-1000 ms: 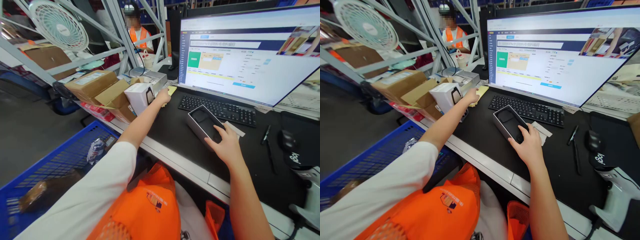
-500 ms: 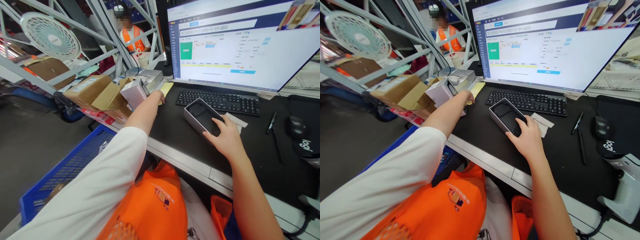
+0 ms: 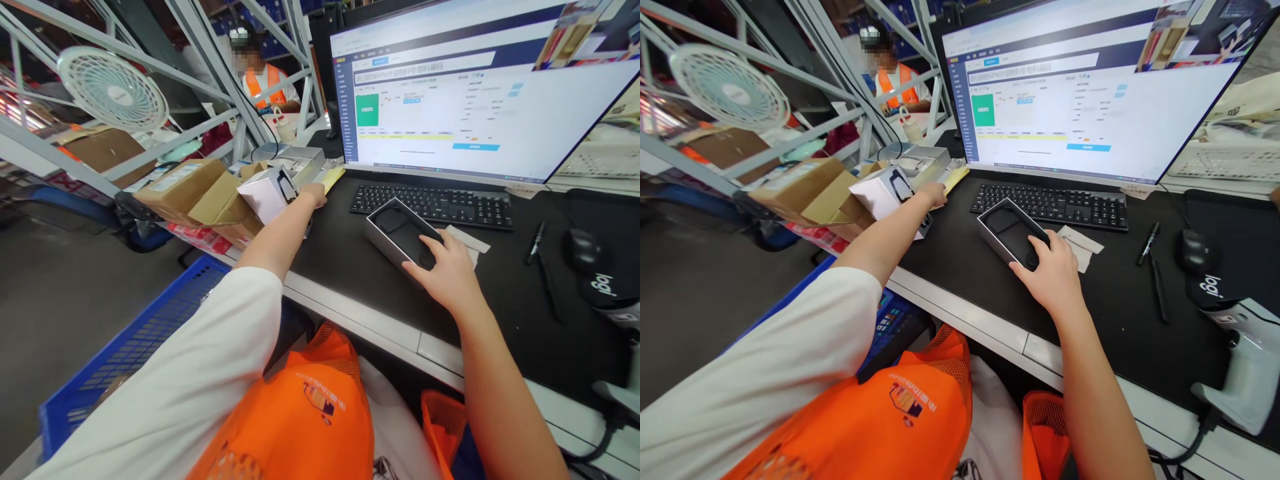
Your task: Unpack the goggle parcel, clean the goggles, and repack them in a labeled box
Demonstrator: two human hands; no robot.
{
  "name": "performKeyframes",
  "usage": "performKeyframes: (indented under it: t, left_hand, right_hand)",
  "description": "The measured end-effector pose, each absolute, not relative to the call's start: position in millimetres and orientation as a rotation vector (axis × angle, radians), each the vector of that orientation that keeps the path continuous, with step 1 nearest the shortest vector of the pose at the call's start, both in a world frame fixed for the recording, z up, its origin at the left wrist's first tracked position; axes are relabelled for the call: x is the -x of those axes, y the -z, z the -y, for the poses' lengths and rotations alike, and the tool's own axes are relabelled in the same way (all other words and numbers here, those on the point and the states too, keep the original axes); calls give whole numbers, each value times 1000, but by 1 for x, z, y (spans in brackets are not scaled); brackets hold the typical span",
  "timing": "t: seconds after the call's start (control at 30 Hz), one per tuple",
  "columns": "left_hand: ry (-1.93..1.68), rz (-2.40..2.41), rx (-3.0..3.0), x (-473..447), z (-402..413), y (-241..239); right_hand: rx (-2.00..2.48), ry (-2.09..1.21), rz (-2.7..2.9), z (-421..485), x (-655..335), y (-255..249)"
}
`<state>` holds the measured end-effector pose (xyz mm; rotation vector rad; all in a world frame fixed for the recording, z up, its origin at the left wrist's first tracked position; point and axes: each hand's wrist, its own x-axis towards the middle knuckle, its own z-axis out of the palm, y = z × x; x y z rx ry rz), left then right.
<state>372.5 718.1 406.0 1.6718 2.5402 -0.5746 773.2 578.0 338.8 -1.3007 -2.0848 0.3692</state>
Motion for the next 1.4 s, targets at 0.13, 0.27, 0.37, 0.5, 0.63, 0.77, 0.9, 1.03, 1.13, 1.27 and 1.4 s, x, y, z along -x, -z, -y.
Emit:
performKeyframes:
  t: [0.13,0.27,0.37,0.5,0.63,0.77,0.9,1.03,1.13,1.27,1.4]
  left_hand:
    - [617,-2524,-1707,-382,-710,-400]
    - [664,-2518,-1663,-393,-705,-400]
    - [680,-2500,-1651,-398,-701,-405]
    - [681,-2475,-1653,-406,-702,-419]
    - [604,-2505,-1733,-426,-699,-440]
    - [358,-2543,-2006,-449,-653,-464]
    - [-341,-2583,-2453,-454,-574,-483]
    - [-854,-2997,-2219,-431,-523,-478]
    - [-808,-3009,-1961,-401,-516,-459]
    - [-835,-2800,-2181,-358,-517,-444]
    - [-967,-2750,-2320,-352,-512,-442]
  right_hand:
    - [1308,-374,2086,-578,-773,-340]
    - [1320,-399,2082,-579,-774,-340]
    - [1316,-399,2076,-579,-774,-340]
    - [1292,-394,2070,-580,-773,-338]
    - [1277,-381,2057,-579,-773,-337]
    - [1282,-377,2064,-578,-773,-338]
    - [1246,-383,2088,-578,-771,-337]
    - [1229,-387,2068,-576,-769,-333]
    - [1363,-422,1963,-574,-772,-335]
    - [1574,-636,1882,-573,-780,-343]
    - [1361,-540,1894,-574,-780,-349]
